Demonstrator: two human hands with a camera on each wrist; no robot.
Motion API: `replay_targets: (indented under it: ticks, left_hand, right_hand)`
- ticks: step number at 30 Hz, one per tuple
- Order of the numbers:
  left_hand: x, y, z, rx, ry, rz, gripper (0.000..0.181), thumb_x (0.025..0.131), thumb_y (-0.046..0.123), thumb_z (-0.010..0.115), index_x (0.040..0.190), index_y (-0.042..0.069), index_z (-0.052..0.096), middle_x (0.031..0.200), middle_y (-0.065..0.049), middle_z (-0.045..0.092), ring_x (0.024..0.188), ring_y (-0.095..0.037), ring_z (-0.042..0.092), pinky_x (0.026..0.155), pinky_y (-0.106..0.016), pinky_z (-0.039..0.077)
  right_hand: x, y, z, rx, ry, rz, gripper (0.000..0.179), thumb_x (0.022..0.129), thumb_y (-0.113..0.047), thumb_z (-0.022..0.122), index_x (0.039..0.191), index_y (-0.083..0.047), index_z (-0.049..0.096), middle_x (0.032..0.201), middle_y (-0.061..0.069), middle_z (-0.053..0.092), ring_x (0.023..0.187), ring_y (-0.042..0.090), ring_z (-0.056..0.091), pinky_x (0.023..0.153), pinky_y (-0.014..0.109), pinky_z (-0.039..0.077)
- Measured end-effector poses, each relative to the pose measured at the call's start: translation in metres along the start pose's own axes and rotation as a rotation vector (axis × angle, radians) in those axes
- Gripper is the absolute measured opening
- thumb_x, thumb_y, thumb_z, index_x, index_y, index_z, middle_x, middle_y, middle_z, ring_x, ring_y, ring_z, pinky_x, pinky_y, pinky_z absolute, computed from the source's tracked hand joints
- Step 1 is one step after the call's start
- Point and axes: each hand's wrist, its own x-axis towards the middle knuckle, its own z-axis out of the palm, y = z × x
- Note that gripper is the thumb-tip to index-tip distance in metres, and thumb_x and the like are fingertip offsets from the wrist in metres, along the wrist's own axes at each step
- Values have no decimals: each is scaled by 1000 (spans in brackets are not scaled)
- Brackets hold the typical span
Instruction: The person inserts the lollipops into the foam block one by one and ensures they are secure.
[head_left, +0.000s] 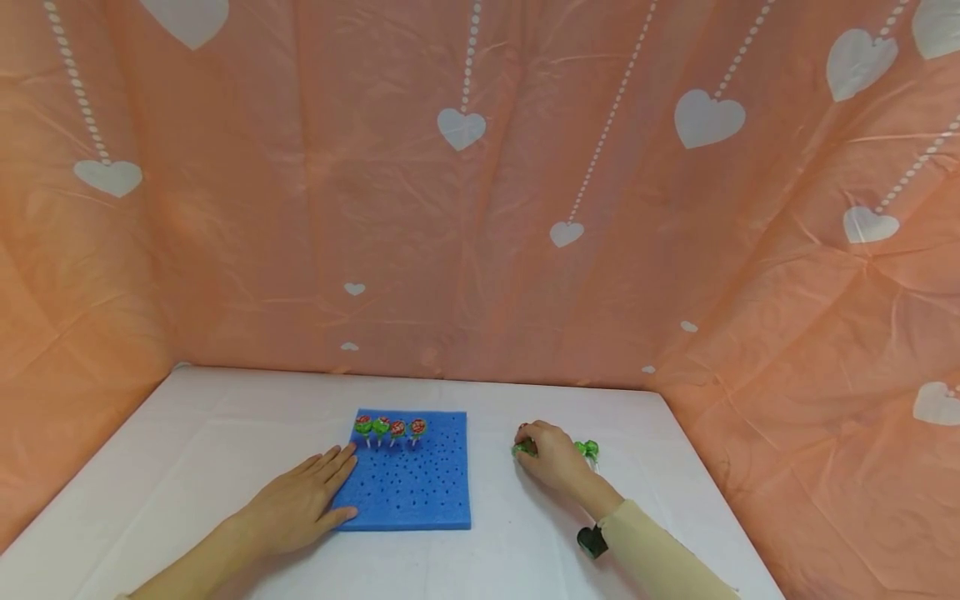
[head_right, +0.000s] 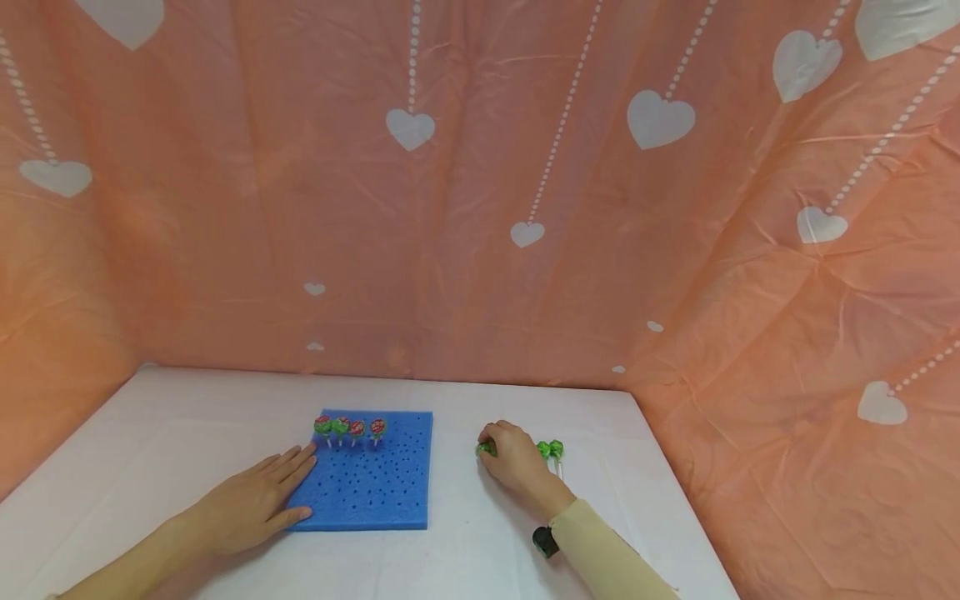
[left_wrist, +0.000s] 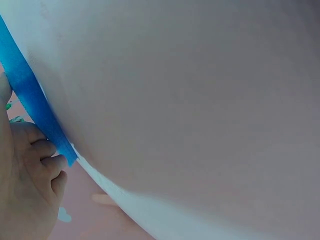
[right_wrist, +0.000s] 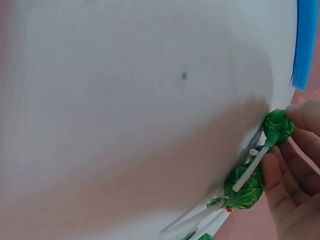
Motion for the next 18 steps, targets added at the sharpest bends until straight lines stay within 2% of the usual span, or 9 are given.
replay_targets:
  ticks: [18]
  left_hand:
    - [0, 1, -1, -18, -19, -11, 81, 101, 61, 46, 148, -4, 46, 161, -22, 38, 148, -44, 38, 120, -58, 35]
  right_hand:
    - [-3, 1, 0, 19, 43, -13, 10, 89, -9, 75, 98, -12, 71, 89, -3, 63, 74, 8, 51, 64, 20, 45]
